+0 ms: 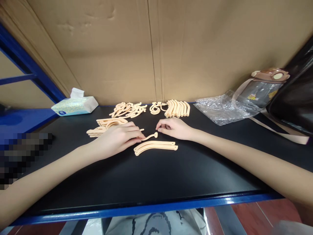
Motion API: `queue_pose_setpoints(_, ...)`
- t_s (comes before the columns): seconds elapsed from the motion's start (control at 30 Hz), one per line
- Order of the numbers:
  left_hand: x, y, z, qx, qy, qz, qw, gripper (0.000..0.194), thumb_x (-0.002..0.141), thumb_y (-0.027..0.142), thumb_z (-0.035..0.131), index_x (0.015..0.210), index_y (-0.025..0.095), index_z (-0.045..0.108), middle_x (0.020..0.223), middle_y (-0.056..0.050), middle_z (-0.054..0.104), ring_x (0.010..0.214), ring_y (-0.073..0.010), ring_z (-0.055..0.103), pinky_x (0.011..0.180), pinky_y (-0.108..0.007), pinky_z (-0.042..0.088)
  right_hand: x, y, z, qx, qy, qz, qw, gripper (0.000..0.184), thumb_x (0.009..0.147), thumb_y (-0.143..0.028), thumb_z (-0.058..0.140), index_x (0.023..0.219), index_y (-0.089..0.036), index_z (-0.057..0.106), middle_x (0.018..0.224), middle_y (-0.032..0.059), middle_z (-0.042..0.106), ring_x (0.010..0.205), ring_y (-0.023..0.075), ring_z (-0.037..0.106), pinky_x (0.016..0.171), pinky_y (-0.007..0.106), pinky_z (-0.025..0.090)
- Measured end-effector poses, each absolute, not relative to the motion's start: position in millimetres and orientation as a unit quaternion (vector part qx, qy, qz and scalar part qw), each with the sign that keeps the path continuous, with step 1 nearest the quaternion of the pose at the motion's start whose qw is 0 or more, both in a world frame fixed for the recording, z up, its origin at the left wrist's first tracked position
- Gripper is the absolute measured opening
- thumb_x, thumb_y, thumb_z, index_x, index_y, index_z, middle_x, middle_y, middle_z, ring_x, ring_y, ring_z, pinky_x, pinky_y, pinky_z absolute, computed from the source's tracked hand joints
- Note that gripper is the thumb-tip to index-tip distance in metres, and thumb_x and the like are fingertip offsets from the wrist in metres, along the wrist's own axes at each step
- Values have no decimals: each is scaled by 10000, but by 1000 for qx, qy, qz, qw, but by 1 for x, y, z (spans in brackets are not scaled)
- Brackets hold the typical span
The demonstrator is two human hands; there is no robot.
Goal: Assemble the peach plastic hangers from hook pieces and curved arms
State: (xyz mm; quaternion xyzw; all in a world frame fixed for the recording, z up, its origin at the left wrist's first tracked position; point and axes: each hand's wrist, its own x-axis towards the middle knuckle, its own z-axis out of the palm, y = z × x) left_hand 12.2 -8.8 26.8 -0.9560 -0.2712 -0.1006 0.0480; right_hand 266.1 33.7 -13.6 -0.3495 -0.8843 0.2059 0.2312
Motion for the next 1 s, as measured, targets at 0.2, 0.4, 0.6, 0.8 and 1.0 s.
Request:
queue_pose_setpoints(0.2,12,-9,28,-957,-270,-90,53,216,957,236,454,975,193,665,878,-23,644,871,-162,542,743,-248,424,266,33,-14,-351,-884,204,232,210,900,-337,506,935,-183,644,645,-26,542,572,93,461,563,220,334)
queue_pose_setpoints(0.4,12,-11,29,-958,-269,-82,63,220,953,212,449,966,189,668,860,-24,637,849,-161,543,728,-248,425,266,33,-14,-351,-885,202,231,210,900,-339,506,939,-186,643,643,-27,539,571,94,460,563,220,338)
queue_pose_setpoints(0.6,12,-10,27,-958,-263,-93,65,229,951,213,444,957,193,672,848,-26,642,837,-153,554,731,-246,432,266,34,-14,-350,-885,199,231,194,897,-324,509,940,-189,641,643,-28,538,571,94,458,567,220,337)
queue_pose_setpoints(0.8,7,-1,33,-946,-273,-146,99,270,963,245,394,972,184,657,928,-30,661,842,-154,577,770,-272,431,266,34,-14,-353,-884,204,230,210,899,-343,505,941,-188,641,645,-28,540,575,95,465,567,222,337)
queue_pose_setpoints(1.0,-24,32,50,-866,-424,-213,159,341,925,344,365,908,172,659,898,-64,677,872,-208,585,736,-300,427,265,32,-12,-358,-882,208,226,209,896,-336,502,936,-184,640,648,-23,541,575,99,466,563,227,337)
